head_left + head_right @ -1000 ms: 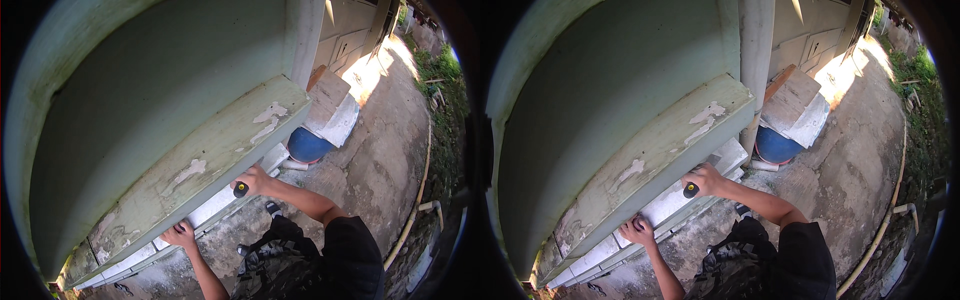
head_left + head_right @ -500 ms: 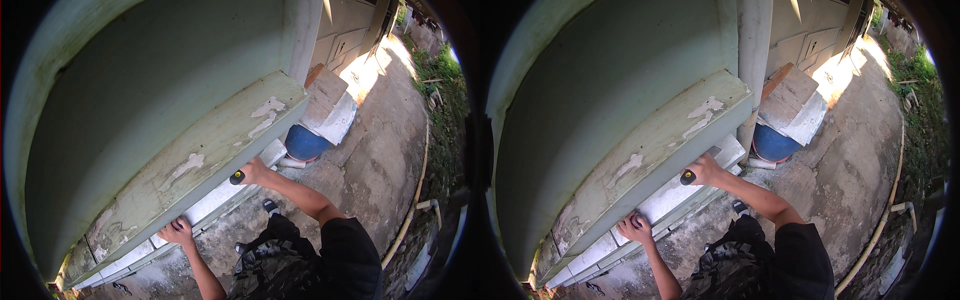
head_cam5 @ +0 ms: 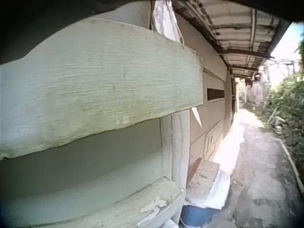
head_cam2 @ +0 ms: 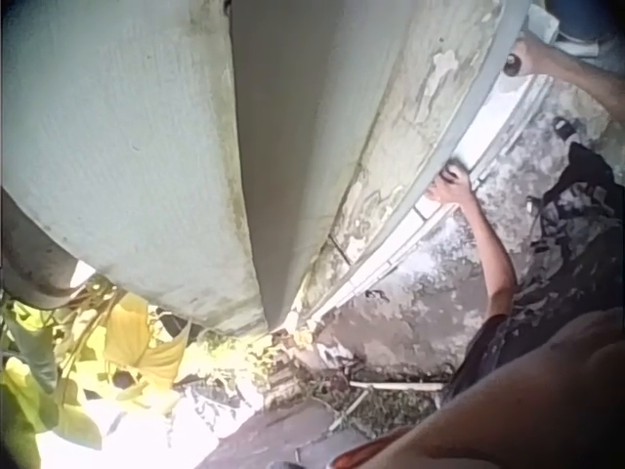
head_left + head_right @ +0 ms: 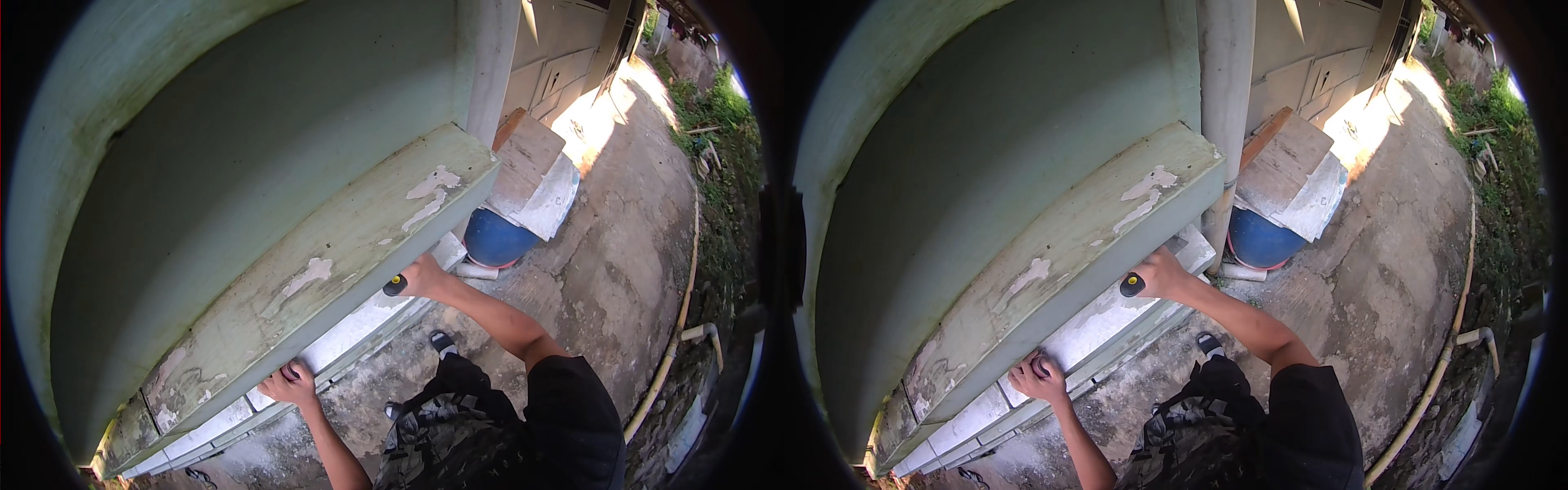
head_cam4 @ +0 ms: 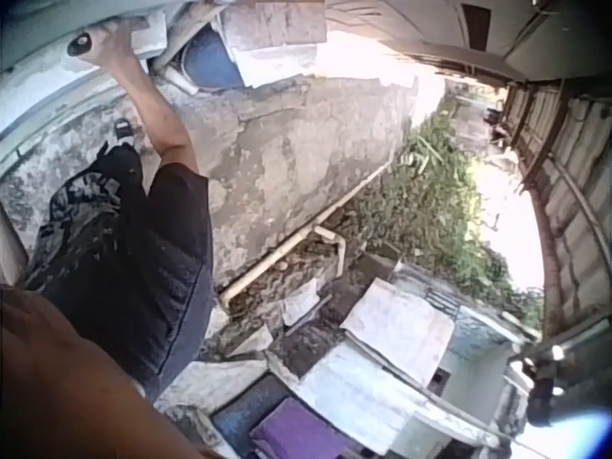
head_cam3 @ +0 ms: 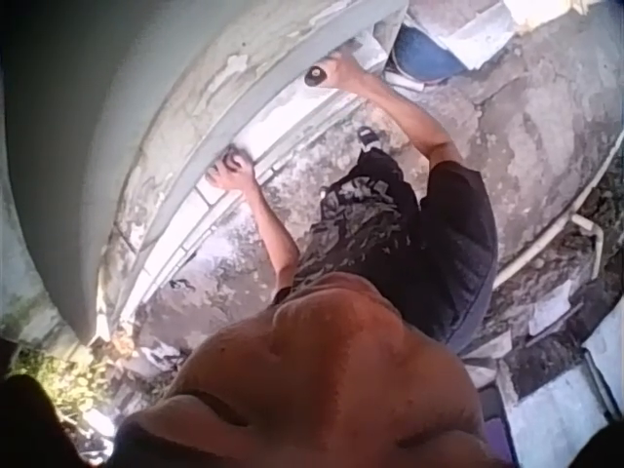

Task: The recorder is using a putty knife to scrape old paint from a concrete ledge and then uses a sanding block to smooth the surface.

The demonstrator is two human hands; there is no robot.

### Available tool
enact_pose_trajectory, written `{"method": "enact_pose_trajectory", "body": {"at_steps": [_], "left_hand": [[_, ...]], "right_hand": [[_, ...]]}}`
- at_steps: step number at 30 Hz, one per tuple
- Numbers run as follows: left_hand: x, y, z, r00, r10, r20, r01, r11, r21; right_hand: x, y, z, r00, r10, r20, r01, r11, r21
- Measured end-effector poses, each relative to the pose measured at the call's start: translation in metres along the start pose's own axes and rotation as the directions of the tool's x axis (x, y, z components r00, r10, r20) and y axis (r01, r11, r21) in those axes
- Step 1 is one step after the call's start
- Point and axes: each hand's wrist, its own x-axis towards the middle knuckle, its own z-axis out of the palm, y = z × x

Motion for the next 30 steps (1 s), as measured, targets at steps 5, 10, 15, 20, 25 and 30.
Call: {"method": "enact_pose_trajectory", "body": {"at_steps": [5, 10, 15, 20, 25, 30], "left_hand": [[0.002, 0.002, -0.002, 1.000, 0.007, -0.003, -0.007, 1.000, -0.012], [0.001, 0.002, 0.002, 1.000, -0.010, 0.003, 0.010, 1.000, 0.001], [-0.001, 0.004, -0.005, 1.000, -0.010, 0.008, 0.010, 1.000, -0.012], [-0.002, 0.002, -0.002, 0.999, -0.040, 0.036, 0.041, 0.999, -0.029], [-0.002, 0.003, 0.000, 0.999, -0.029, 0.017, 0.029, 1.000, 0.005], [0.001, 0.005, -0.001, 1.000, -0.005, 0.015, 0.005, 1.000, -0.002]], "right_hand": [[-0.014, -0.022, 0.003, 0.998, -0.018, 0.064, 0.016, 0.999, 0.042], [-0.007, -0.021, -0.001, 0.995, -0.002, 0.097, -0.003, 0.999, 0.050], [-0.008, 0.001, -0.001, 0.996, 0.067, 0.062, -0.064, 0.997, -0.045], [-0.012, -0.021, -0.008, 0.997, 0.027, 0.079, -0.034, 0.995, 0.097], [-0.020, 0.040, -0.036, 0.987, 0.151, -0.049, -0.156, 0.975, -0.157], [-0.015, -0.011, -0.030, 0.997, 0.006, 0.079, -0.008, 1.000, 0.023]]}}
